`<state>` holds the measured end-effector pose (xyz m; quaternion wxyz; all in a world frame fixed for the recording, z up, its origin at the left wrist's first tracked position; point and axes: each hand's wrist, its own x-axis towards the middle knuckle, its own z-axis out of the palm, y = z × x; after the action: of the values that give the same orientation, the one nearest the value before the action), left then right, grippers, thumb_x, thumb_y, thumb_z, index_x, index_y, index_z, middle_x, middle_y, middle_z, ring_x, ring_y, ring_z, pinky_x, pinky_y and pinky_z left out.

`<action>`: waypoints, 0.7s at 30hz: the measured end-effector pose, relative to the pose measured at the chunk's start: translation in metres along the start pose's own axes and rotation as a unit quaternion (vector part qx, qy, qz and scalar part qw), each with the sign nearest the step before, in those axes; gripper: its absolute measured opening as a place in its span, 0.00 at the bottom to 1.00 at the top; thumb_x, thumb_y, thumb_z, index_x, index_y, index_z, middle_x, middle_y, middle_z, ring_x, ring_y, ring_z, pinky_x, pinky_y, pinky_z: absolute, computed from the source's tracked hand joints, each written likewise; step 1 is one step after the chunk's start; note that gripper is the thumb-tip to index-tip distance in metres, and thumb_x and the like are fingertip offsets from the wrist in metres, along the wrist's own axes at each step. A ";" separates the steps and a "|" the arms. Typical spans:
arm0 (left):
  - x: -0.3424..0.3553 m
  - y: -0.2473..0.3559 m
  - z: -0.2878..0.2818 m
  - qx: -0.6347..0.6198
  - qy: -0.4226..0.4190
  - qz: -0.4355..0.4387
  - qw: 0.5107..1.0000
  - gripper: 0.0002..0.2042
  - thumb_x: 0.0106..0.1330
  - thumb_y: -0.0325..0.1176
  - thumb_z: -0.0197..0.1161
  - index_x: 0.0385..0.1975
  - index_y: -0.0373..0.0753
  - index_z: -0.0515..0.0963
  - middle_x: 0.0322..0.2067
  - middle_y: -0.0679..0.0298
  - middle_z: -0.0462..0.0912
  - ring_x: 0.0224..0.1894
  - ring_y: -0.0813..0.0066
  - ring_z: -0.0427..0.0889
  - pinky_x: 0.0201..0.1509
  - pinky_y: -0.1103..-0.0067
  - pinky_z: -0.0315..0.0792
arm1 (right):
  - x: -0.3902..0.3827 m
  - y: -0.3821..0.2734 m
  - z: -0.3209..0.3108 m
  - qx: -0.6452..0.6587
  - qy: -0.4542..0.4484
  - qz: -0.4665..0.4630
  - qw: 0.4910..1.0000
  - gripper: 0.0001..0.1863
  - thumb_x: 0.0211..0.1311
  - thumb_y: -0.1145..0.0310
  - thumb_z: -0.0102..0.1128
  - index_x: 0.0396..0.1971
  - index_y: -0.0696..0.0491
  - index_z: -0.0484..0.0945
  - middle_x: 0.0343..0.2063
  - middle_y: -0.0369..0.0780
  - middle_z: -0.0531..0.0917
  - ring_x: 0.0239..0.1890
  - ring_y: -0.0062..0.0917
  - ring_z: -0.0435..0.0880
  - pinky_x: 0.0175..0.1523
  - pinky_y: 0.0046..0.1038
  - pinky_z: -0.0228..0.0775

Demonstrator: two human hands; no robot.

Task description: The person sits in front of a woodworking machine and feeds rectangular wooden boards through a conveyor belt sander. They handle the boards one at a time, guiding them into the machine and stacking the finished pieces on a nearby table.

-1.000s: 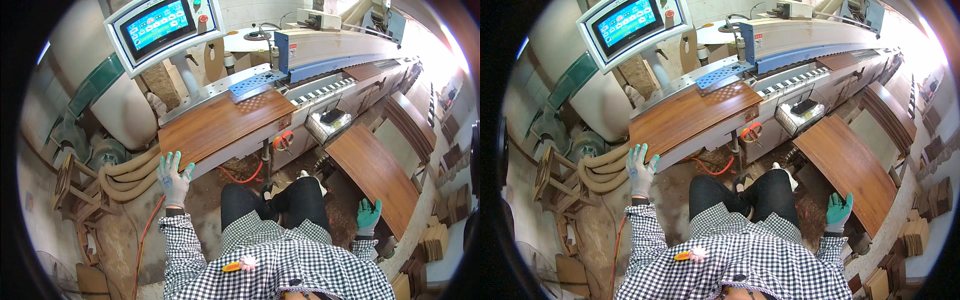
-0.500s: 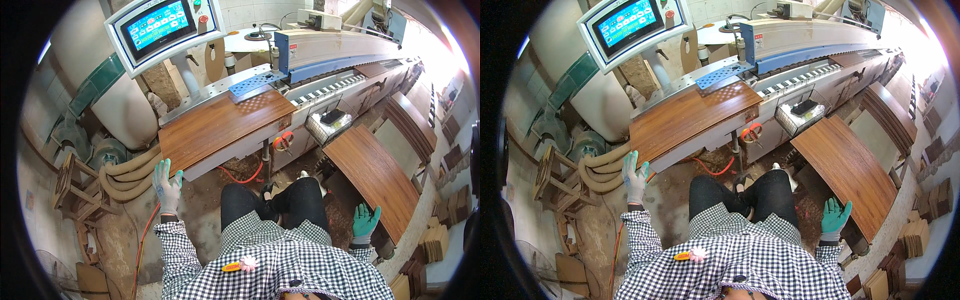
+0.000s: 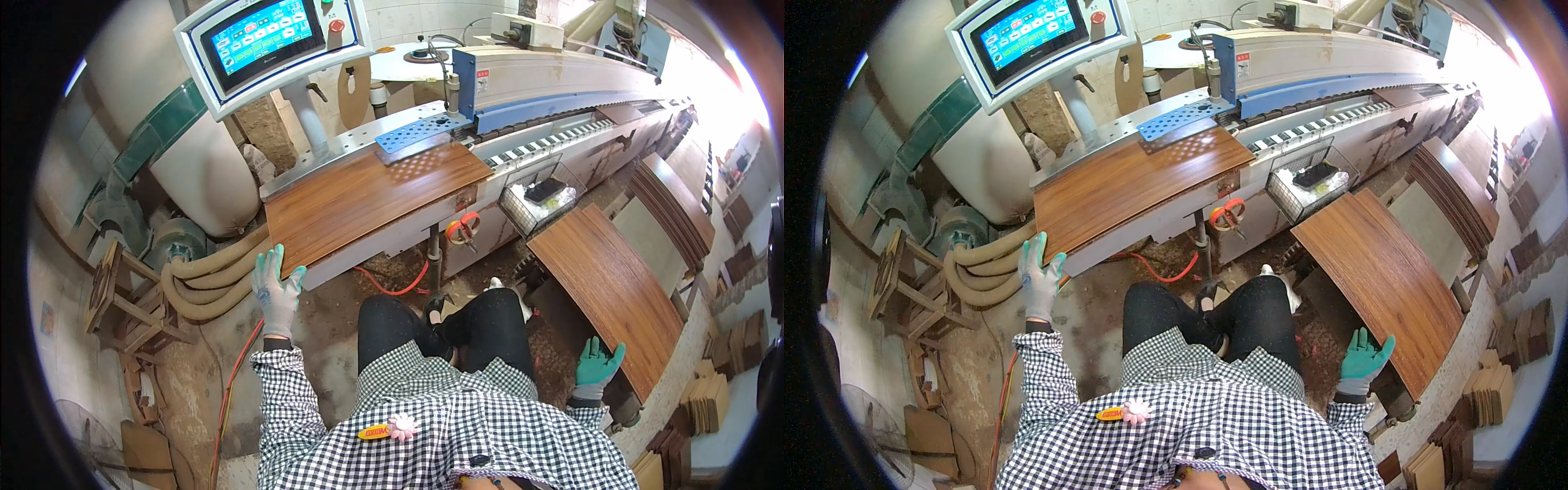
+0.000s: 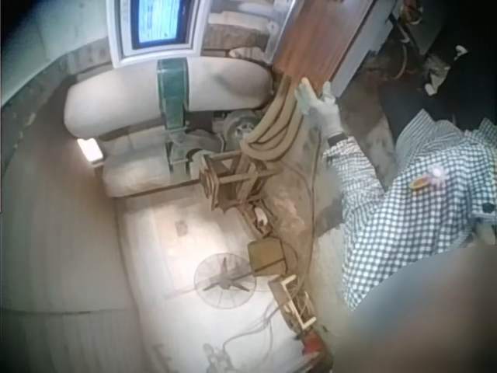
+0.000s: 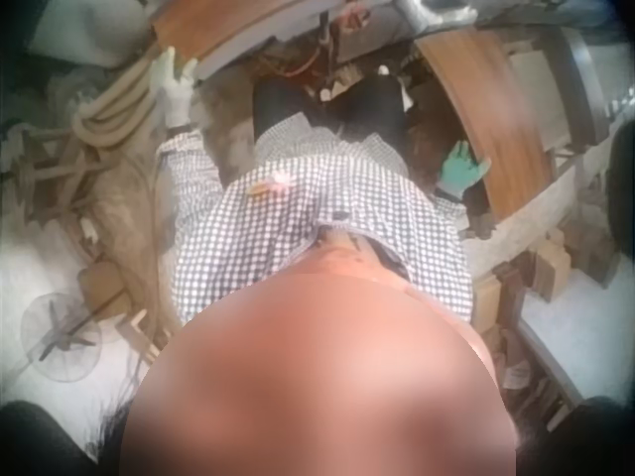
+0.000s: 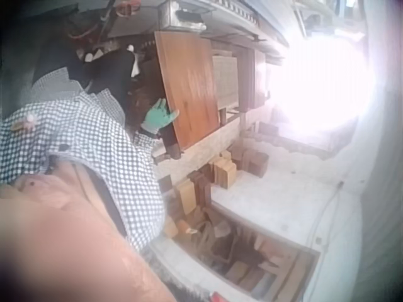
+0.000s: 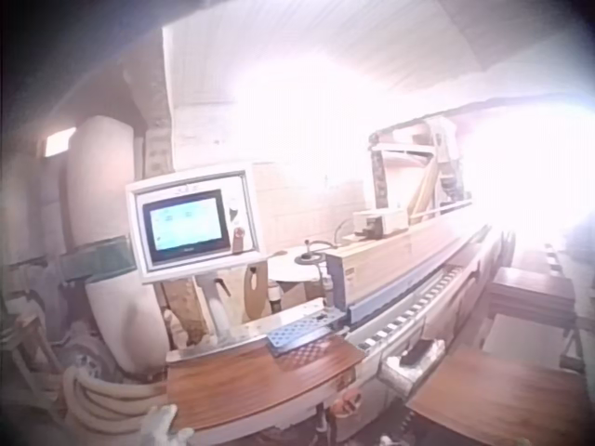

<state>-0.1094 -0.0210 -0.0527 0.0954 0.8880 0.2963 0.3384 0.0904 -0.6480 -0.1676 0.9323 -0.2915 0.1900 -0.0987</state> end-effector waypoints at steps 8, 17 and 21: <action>0.001 0.004 0.007 -0.038 0.019 -0.009 0.999 0.35 0.62 0.53 0.68 0.67 0.45 0.69 0.64 0.59 0.73 0.71 0.48 0.61 0.73 0.58 0.52 | 0.001 -0.009 0.001 -0.034 0.046 -0.027 0.998 0.30 0.62 0.43 0.64 0.57 0.46 0.74 0.51 0.37 0.79 0.51 0.34 0.75 0.58 0.37 0.68; 0.009 0.023 0.014 -0.031 0.011 -0.009 0.999 0.36 0.61 0.53 0.69 0.68 0.47 0.68 0.64 0.56 0.73 0.71 0.49 0.60 0.73 0.54 0.49 | 0.011 -0.025 -0.011 -0.029 0.027 -0.083 0.996 0.29 0.64 0.45 0.63 0.58 0.49 0.74 0.54 0.37 0.79 0.52 0.29 0.77 0.54 0.33 0.68; 0.021 0.050 0.039 -0.001 -0.012 -0.009 1.000 0.36 0.61 0.54 0.69 0.69 0.48 0.67 0.65 0.53 0.71 0.72 0.50 0.60 0.74 0.52 0.45 | 0.012 -0.029 -0.017 -0.034 0.037 -0.059 0.997 0.28 0.64 0.47 0.63 0.58 0.48 0.74 0.55 0.36 0.79 0.51 0.29 0.78 0.53 0.33 0.70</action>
<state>-0.0482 -0.0482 -0.0519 0.1027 0.8892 0.3028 0.3273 0.0922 -0.6839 -0.1667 0.9067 -0.3301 0.2102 -0.1573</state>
